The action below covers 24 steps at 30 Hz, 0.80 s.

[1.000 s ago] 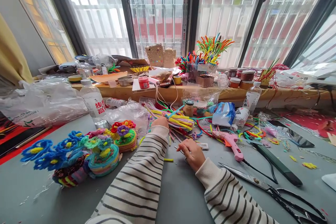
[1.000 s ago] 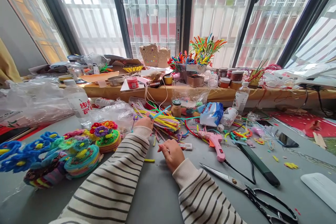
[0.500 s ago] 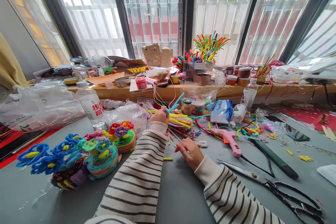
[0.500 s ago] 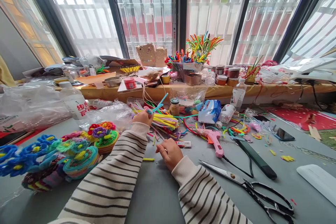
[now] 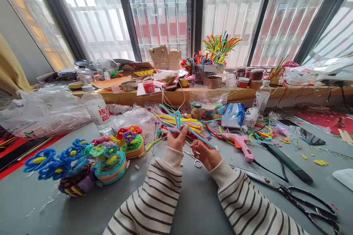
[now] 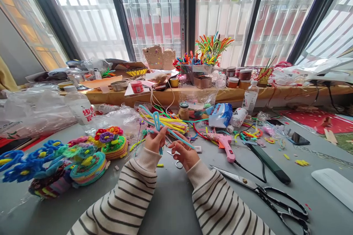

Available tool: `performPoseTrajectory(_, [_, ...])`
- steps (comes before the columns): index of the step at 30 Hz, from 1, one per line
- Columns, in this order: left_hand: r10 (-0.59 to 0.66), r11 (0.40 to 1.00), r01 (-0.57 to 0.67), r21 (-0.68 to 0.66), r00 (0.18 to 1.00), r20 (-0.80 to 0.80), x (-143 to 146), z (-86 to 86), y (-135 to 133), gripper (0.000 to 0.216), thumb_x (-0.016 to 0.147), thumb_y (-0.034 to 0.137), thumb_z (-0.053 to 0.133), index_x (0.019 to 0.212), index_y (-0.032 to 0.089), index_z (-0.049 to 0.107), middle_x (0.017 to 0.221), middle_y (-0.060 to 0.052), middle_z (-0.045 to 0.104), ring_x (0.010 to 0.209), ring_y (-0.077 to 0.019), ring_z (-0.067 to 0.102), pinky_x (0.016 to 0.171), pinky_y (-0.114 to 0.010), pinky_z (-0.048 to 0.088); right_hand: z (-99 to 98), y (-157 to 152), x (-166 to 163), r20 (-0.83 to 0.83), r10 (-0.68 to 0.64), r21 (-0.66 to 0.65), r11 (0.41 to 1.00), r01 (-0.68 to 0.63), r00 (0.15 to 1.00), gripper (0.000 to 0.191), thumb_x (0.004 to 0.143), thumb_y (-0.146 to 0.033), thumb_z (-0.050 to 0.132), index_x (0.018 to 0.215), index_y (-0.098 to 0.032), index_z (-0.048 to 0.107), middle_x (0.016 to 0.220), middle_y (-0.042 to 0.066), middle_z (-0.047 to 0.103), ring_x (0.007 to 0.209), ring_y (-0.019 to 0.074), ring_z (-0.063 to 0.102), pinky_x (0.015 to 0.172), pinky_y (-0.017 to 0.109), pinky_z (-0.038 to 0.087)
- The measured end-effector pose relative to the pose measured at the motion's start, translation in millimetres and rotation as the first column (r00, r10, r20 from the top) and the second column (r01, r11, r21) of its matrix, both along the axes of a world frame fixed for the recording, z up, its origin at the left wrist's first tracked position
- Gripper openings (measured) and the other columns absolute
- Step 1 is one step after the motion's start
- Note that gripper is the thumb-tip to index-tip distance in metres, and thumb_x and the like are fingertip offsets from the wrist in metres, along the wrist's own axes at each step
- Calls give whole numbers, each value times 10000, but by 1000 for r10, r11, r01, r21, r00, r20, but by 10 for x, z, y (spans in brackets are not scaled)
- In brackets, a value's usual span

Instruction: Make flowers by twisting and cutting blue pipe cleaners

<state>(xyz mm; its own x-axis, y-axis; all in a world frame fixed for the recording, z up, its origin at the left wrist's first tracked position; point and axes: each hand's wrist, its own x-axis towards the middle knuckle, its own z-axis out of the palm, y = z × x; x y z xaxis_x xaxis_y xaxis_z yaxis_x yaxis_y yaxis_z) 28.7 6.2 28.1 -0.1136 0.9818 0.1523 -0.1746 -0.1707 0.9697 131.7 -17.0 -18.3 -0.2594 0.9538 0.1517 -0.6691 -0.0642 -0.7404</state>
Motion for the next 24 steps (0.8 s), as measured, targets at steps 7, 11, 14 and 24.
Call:
performPoseTrajectory(7, [-171,973,199,-114,961,216,-38,-297,26,299,554,393,551,462,134,434,260,83,307,227,-12,223,283,-169,142,-47,48,38,-114,-47,-189,982,25,992,196,531,-232,674,699,-137,639,598,21,629,478,45,526,412,109,410])
performPoseTrajectory(11, [-66,996,86,-40,932,357,-261,-144,101,250,529,346,596,590,119,512,333,67,408,242,-7,246,273,-157,124,-37,82,95,-158,-60,-222,975,23,986,236,500,-250,693,691,-124,639,561,15,623,449,40,527,391,97,416])
performPoseTrajectory(14, [-39,999,49,-15,920,390,-403,-97,156,262,517,330,618,635,109,543,373,59,445,253,5,242,273,-147,119,-5,115,174,-208,-100,-196,979,58,973,224,506,-221,692,708,-142,633,528,-19,597,430,22,506,402,88,424])
performPoseTrajectory(24, [-120,974,156,-166,970,213,-260,-279,125,387,474,440,619,668,107,575,247,91,326,210,-14,233,266,-159,104,8,189,297,-311,-178,-184,975,124,934,131,596,-307,624,626,-184,594,488,-64,513,435,18,472,409,107,428])
